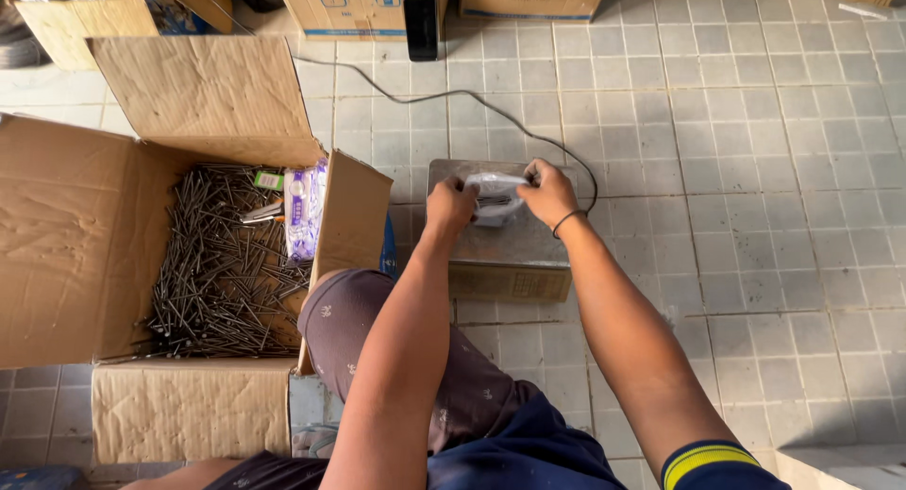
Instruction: The person places handfuls of nails from a large cardboard box into a small plastic bag.
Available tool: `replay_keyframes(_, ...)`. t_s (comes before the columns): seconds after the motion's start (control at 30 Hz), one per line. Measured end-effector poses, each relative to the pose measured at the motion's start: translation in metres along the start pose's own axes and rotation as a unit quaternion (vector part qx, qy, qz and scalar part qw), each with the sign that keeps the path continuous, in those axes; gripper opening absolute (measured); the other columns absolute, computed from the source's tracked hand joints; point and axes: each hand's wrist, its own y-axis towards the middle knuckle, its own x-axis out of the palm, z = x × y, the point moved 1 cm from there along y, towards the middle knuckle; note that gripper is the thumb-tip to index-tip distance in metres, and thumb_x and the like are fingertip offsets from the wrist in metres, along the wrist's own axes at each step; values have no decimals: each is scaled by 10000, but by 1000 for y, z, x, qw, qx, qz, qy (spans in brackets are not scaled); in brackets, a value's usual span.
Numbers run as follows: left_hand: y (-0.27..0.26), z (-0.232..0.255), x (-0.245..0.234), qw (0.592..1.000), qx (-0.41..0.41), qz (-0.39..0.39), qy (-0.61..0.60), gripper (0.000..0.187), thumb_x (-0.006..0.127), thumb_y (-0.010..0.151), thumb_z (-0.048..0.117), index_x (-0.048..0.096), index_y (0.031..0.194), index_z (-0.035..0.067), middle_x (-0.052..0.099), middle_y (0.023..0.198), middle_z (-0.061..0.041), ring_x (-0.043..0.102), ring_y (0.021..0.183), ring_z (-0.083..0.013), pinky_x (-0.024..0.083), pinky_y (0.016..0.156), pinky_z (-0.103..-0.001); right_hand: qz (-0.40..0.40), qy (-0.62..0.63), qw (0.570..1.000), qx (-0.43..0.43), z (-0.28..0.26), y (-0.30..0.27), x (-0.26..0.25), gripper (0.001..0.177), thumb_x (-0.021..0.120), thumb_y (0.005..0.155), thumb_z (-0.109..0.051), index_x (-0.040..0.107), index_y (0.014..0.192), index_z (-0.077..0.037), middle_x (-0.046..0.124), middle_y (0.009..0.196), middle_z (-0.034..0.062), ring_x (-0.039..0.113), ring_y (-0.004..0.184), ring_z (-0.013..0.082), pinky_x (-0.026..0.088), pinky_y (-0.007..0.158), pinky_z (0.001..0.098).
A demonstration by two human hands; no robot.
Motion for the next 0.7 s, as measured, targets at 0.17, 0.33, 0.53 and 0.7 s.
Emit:
replay_keyframes(0.17, -24, 12, -14, 997, -31, 1, 71, 516, 797, 938, 372, 722, 1252, -30, 757, 775, -190, 801, 630, -343, 683, 692, -532, -69, -222, 972, 42, -76, -59, -17, 498, 763, 1006, -530, 568, 1381, -267, 800, 1266, 183, 768, 1245, 447, 618, 1040, 599)
replay_keyframes(0.33, -59, 46, -31, 994, -35, -21, 100, 567, 807, 915, 383, 714, 1261, -57, 752, 757, -216, 810, 683, -399, 652, 741, -556, -117, -299, 946, 37, -111, -82, -31, 615, 699, 1021, -599, 557, 1491, -229, 768, 1395, 255, 733, 1321, 497, 594, 1099, 618)
replay_keyframes(0.53, -66, 46, -36, 992, -48, -39, 108, 659, 853, 868, 444, 701, 1242, -76, 751, 782, -256, 810, 723, -443, 669, 769, -569, -143, -331, 932, 26, -115, -86, -28, 703, 671, 1029, -665, 588, 1526, -175, 745, 1438, 293, 706, 1359, 529, 585, 1107, 646)
replay_keyframes(0.7, -75, 53, -44, 992, -58, -49, 96, 579, 835, 914, 412, 683, 1189, -74, 722, 662, -223, 794, 589, -391, 691, 688, -515, -138, -327, 935, 17, -125, -93, -29, 722, 682, 1029, -652, 597, 1531, -141, 741, 1416, 328, 710, 1337, 557, 598, 1075, 655)
